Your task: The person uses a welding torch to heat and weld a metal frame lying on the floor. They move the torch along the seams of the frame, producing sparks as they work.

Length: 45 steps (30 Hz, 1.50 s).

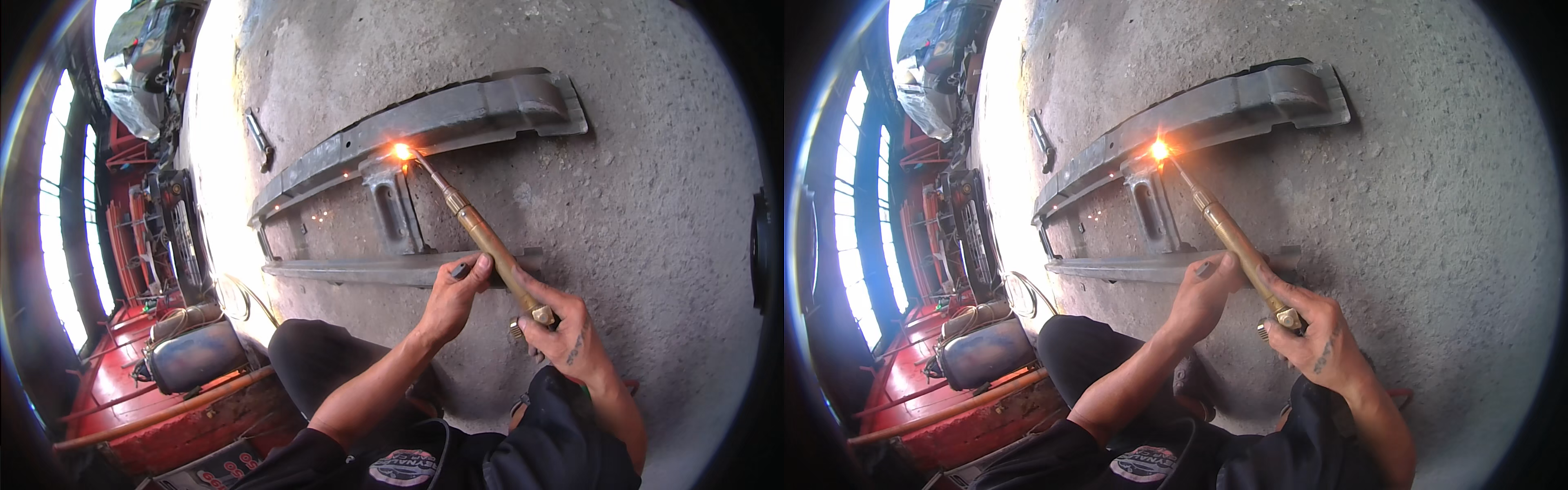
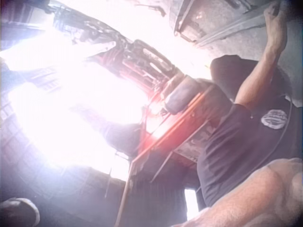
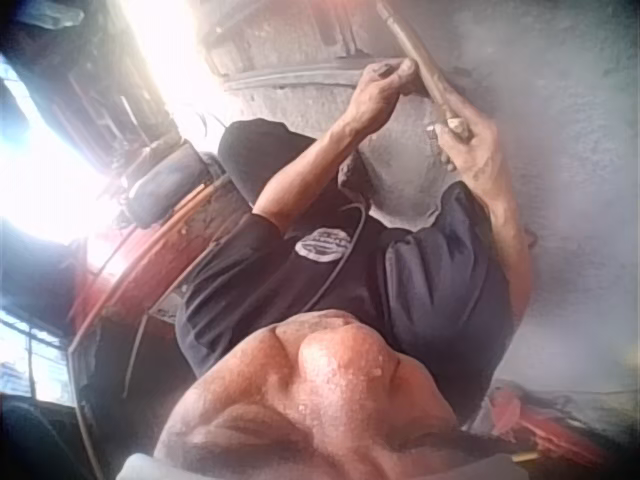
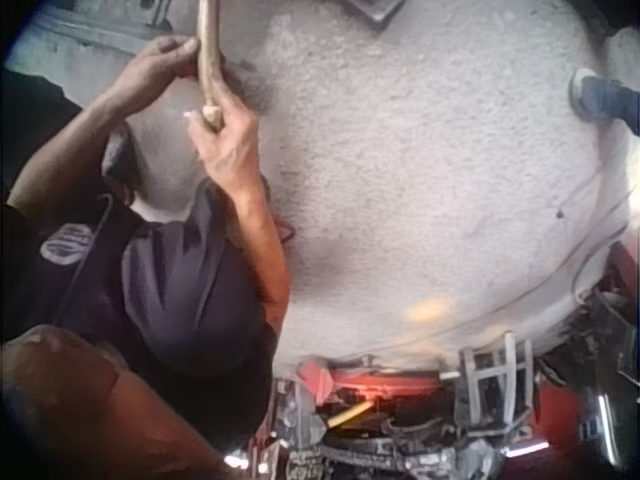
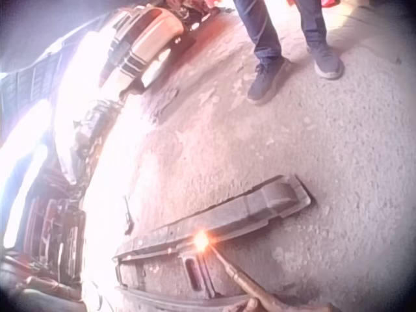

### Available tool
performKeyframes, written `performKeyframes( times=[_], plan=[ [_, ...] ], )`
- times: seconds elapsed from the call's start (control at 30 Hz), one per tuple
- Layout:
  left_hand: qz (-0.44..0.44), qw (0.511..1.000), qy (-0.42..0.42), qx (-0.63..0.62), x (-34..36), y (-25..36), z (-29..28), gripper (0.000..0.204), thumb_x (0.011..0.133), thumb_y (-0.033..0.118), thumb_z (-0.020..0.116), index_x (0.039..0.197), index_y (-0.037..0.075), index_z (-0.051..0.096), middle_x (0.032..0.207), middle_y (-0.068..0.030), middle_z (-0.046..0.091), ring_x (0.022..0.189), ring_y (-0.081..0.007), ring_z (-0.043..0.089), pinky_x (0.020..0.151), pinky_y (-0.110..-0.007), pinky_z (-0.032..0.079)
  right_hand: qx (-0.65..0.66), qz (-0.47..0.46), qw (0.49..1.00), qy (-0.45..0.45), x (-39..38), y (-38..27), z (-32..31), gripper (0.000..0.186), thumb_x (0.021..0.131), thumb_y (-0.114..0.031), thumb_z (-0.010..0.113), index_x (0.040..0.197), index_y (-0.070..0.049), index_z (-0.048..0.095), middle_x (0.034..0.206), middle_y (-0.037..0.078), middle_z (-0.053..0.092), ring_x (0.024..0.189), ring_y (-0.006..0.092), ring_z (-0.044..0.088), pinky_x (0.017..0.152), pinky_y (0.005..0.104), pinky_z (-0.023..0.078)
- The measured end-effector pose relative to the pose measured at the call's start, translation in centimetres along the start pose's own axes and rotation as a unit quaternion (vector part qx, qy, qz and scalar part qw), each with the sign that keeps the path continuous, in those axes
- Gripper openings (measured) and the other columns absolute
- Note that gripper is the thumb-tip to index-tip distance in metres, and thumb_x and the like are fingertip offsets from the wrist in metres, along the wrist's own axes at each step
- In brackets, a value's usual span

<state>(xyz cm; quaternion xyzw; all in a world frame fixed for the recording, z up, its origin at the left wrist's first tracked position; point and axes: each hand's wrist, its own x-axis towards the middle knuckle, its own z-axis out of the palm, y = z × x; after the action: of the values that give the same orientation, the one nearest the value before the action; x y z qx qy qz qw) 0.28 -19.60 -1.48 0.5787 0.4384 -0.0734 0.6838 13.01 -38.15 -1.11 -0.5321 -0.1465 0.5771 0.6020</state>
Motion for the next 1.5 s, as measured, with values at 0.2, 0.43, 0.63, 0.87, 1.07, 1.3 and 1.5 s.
performKeyframes(
  times=[0.2, 0.43, 0.63, 0.87, 1.07, 1.3, 1.5],
  plan=[
    [-0.010, 1.000, 0.007, 0.018, -0.3, 1.3, 0.7, 0.048, 0.111, 0.043, 0.055, 0.120, -0.001, 0.073, 0.101, -0.0009, 0.071, 0.091, -0.0090, 0.055, 0.085, -0.029, 0.045, 0.022, 0.015, 1.000, -0.003, -0.5, -0.5, -0.3, 0.066, 0.092, -0.005, 0.072, 0.155, -0.006, 0.052, 0.078, 0.003, 0.066, 0.062, 0.0079, 0.059, 0.057, 0.0264, 0.051],
    [-0.050, 0.997, 0.013, 0.063, -0.6, 2.1, -0.1, 0.048, 0.111, 0.039, 0.056, 0.124, -0.004, 0.071, 0.107, -0.0046, 0.073, 0.102, -0.0108, 0.062, 0.093, -0.030, 0.049, 0.078, 0.042, 0.996, -0.020, 0.4, -1.0, -0.6, 0.064, 0.095, -0.010, 0.076, 0.155, -0.006, 0.052, 0.079, 0.003, 0.065, 0.059, 0.0089, 0.060, 0.054, 0.0261, 0.051],
    [0.041, 0.997, -0.044, -0.053, -1.3, 2.6, 2.2, 0.050, 0.110, 0.040, 0.059, 0.128, -0.005, 0.070, 0.113, -0.0088, 0.074, 0.110, -0.0155, 0.064, 0.102, -0.032, 0.049, 0.121, -0.012, 0.992, 0.015, -2.1, -2.5, -3.5, 0.066, 0.096, -0.014, 0.074, 0.155, 0.000, 0.048, 0.097, 0.013, 0.069, 0.059, 0.0139, 0.066, 0.046, 0.0273, 0.052],
    [0.044, 0.994, -0.073, -0.066, -4.1, 5.2, 1.7, 0.050, 0.110, 0.043, 0.056, 0.127, -0.002, 0.071, 0.102, -0.0080, 0.073, 0.090, -0.0138, 0.064, 0.081, -0.029, 0.052, 0.013, -0.009, 1.000, 0.004, -1.0, -10.4, -5.3, 0.081, 0.091, -0.036, 0.078, 0.152, 0.007, 0.048, 0.087, 0.012, 0.069, 0.058, 0.0136, 0.065, 0.046, 0.0271, 0.052],
    [0.061, 0.988, -0.128, -0.063, -7.8, 10.5, -1.5, 0.054, 0.110, 0.046, 0.055, 0.124, -0.003, 0.069, 0.089, -0.0044, 0.067, 0.077, -0.0103, 0.058, 0.068, -0.028, 0.050, -0.138, -0.031, 0.990, 0.014, 0.5, -18.2, -3.6, 0.082, 0.089, -0.034, 0.076, 0.152, 0.009, 0.047, 0.083, 0.012, 0.068, 0.053, 0.0131, 0.063, 0.043, 0.0258, 0.050],
    [0.110, 0.975, -0.142, -0.132, -5.7, 9.1, -7.4, 0.054, 0.112, 0.044, 0.051, 0.129, -0.004, 0.068, 0.090, -0.0043, 0.068, 0.072, -0.0096, 0.058, 0.066, -0.027, 0.049, -0.246, -0.005, 0.967, 0.070, 0.8, -21.9, 4.7, 0.088, 0.085, -0.036, 0.078, 0.151, 0.012, 0.046, 0.081, 0.012, 0.068, 0.051, 0.0133, 0.063, 0.040, 0.0238, 0.047],
    [0.131, 0.928, -0.235, -0.258, -4.8, 11.8, -8.4, 0.047, 0.112, 0.045, 0.050, 0.111, 0.001, 0.069, 0.094, -0.0057, 0.070, 0.069, -0.0088, 0.057, 0.064, -0.026, 0.047, -0.296, 0.101, 0.943, 0.114, -1.2, -23.6, 14.0, 0.074, 0.089, -0.027, 0.076, 0.150, 0.007, 0.052, 0.078, 0.008, 0.065, 0.050, 0.0135, 0.062, 0.042, 0.0269, 0.048]
  ],
)
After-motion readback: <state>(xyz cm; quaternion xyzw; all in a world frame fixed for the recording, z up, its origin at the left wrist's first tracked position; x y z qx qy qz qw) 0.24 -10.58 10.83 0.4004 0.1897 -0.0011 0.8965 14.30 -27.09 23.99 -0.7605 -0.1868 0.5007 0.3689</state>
